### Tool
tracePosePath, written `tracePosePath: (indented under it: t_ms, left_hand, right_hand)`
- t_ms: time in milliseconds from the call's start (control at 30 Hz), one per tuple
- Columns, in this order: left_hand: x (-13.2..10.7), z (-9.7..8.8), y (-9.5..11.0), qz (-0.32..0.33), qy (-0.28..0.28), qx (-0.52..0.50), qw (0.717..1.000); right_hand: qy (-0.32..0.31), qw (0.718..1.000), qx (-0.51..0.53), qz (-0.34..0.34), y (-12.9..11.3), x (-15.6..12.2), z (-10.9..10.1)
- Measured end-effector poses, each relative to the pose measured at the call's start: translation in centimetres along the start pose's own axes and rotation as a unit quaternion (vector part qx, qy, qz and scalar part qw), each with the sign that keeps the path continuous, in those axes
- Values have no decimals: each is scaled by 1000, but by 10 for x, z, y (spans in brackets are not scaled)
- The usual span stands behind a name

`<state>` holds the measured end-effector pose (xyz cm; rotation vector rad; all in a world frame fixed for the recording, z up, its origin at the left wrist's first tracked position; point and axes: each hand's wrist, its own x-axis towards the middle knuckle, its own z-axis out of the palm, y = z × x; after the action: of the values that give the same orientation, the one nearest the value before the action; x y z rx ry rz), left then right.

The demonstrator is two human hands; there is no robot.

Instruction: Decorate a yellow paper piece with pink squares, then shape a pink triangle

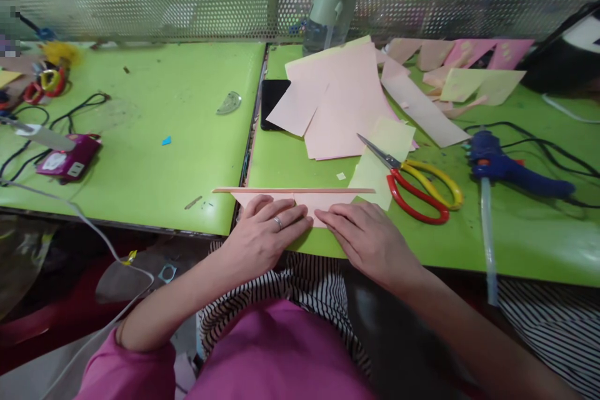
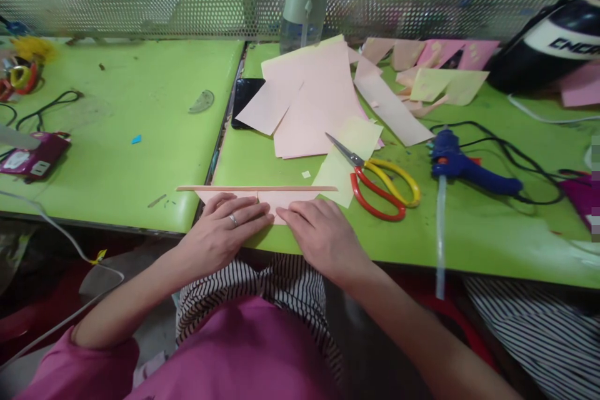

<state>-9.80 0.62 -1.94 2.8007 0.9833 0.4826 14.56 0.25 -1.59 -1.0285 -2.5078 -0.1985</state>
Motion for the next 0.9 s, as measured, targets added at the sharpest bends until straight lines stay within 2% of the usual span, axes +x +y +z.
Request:
tracePosePath:
  t_ms: [233,433,700,900]
  left_hand:
    - [-3,-1,2,11,10,18,1000]
    - [11,-5,3,-4,20,11,1000]
    - [41,-22,-9,-52,-49,-89,993]
    - [51,-26,-15,-48,-94,-114,988]
  right_hand:
    - [-4,1000,2,-1,-1,-1,0]
    - [1,1000,8,7,-2,0,0]
    - [-21,999,37,4,3,0,-1]
    - [-65,996,53,-4,6,-3,-4]
